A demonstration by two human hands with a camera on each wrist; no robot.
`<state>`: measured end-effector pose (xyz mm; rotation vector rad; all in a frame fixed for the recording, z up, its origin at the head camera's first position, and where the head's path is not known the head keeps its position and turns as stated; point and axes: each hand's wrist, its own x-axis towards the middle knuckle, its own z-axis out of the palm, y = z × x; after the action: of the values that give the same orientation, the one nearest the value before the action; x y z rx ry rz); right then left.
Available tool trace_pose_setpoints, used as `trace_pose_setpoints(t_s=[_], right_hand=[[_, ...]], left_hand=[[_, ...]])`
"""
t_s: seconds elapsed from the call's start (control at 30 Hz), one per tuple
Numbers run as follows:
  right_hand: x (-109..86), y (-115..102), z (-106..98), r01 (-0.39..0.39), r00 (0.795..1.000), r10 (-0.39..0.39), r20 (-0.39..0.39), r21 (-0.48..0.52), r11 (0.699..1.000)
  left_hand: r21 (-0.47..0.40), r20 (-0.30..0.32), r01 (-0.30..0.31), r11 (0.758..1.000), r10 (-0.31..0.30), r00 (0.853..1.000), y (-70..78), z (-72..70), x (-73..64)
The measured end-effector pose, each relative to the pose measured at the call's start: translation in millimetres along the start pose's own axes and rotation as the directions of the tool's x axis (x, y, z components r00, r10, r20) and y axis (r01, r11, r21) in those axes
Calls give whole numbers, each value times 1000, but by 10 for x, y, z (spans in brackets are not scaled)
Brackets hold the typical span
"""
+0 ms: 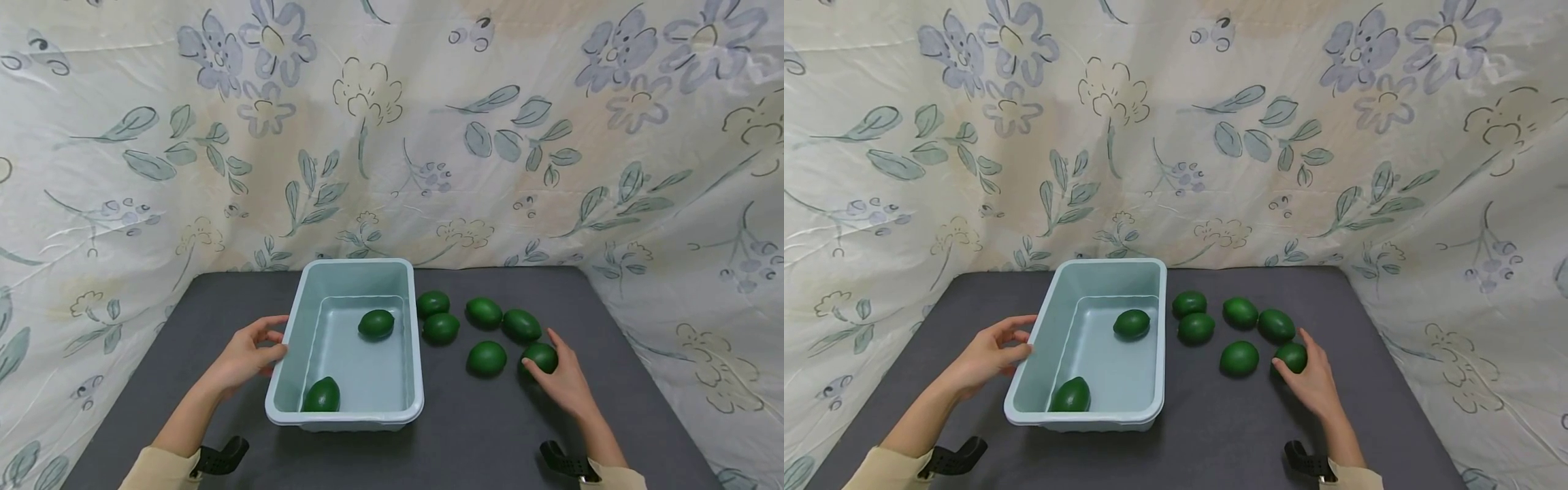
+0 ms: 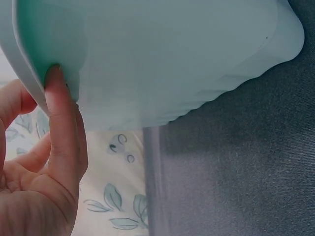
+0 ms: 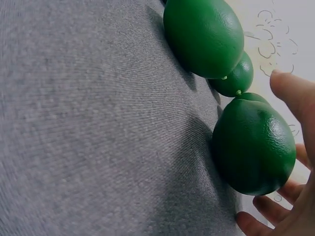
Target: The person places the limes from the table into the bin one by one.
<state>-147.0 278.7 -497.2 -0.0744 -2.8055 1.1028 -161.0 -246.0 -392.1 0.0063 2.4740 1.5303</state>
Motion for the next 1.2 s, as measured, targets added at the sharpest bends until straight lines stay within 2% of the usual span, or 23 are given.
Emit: trace_pose_setpoints(t_s=[0.7,1.0,1.2], right_hand=[[-34,-42,50,-77,996,77,-39,-7,997],[-34,-49,-2,-156,987,158,-17,69,985],[-2,-134,-68,-115,991,122,-55,121,986]], left_hand=[[-4,1,-2,1000,2,1000,2,-2,-12],[-4,1,8,1000,-8,1000,5,2,-7],[-4,3,5,1000,-5,1000,9,0,-4]])
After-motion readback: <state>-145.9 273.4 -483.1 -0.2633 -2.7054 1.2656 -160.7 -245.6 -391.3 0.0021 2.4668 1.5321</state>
